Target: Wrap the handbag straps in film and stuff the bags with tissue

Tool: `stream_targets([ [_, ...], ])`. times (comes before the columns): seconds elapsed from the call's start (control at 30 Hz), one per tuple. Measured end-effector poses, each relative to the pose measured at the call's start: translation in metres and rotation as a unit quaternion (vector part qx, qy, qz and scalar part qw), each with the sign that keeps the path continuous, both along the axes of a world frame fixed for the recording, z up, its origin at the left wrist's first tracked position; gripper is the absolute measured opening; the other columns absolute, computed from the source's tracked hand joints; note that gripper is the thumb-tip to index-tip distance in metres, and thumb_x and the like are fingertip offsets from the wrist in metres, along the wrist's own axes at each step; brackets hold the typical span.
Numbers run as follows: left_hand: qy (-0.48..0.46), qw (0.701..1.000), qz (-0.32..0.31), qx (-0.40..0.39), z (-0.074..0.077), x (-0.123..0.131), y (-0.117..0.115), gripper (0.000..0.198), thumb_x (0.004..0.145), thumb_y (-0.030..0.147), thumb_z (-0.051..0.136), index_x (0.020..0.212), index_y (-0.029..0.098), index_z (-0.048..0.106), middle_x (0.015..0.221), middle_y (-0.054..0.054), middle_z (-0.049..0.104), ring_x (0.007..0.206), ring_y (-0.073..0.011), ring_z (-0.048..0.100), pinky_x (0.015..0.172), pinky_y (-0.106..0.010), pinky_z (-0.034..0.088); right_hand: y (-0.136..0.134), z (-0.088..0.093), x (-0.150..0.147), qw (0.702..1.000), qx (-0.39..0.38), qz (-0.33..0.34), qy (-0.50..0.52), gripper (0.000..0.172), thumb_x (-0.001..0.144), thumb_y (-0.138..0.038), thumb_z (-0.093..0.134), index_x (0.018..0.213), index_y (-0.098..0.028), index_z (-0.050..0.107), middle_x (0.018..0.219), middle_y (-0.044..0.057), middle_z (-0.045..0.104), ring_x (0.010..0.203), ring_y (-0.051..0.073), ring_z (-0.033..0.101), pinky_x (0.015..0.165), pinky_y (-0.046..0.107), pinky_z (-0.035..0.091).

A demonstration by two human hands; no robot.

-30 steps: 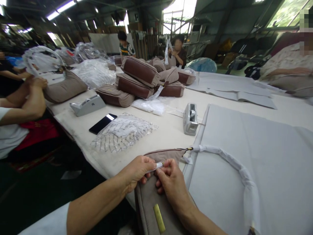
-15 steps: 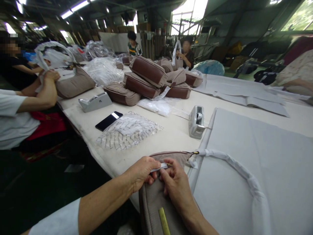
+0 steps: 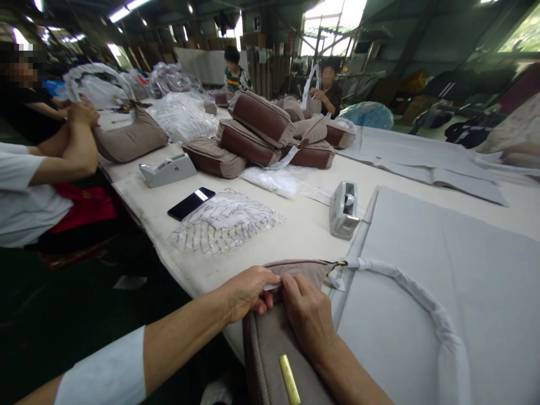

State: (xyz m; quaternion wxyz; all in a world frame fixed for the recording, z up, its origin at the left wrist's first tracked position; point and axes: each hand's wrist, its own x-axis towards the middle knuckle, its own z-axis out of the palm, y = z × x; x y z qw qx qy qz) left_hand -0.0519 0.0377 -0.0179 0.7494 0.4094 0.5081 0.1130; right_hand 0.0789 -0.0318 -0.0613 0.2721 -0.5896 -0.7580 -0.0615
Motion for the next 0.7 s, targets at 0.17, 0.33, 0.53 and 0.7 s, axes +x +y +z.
stream_targets([
  [0.17,0.022,0.999,-0.002,0.042,-0.003,0.002,-0.006,0.023,0.072,0.037,0.050,0.063,0.016,0.049,0.045,0.004,0.043,0.037,-0.0071,0.040,0.032,-0.016,0.027,0.008,-0.006,0.000,1.000,0.015,-0.006,0.000,0.020,0.089,-0.009,0.040,0.081,-0.017,0.056,0.068,0.002,0.054,0.062,0.016,0.052,0.052,0.027,0.025],
  [0.33,0.045,0.995,-0.004,0.084,-0.009,0.007,-0.013,0.023,0.078,0.035,0.043,0.065,0.017,0.048,0.048,0.004,0.045,0.037,-0.0078,0.041,0.033,-0.016,0.029,0.010,-0.012,0.004,1.000,0.005,0.011,-0.009,0.020,0.086,-0.006,0.041,0.075,-0.018,0.054,0.065,0.001,0.054,0.058,0.016,0.052,0.052,0.028,0.025],
  [0.53,0.085,0.989,-0.009,0.120,-0.016,0.010,-0.014,0.026,0.082,0.035,0.035,0.065,0.018,0.044,0.046,0.004,0.044,0.035,-0.0079,0.039,0.033,-0.017,0.029,0.015,-0.013,0.004,1.000,-0.021,0.013,-0.015,0.017,0.083,-0.006,0.047,0.078,-0.018,0.058,0.066,0.001,0.060,0.059,0.016,0.057,0.051,0.027,0.027],
  [0.7,0.109,0.975,-0.050,0.187,-0.010,0.005,-0.015,0.031,0.083,0.040,0.034,0.062,0.019,0.043,0.043,0.004,0.046,0.032,-0.0088,0.038,0.034,-0.019,0.028,0.010,0.003,0.012,0.999,-0.049,0.014,-0.006,0.012,0.082,-0.013,0.056,0.091,-0.017,0.063,0.075,0.001,0.067,0.060,0.016,0.061,0.050,0.025,0.033],
])
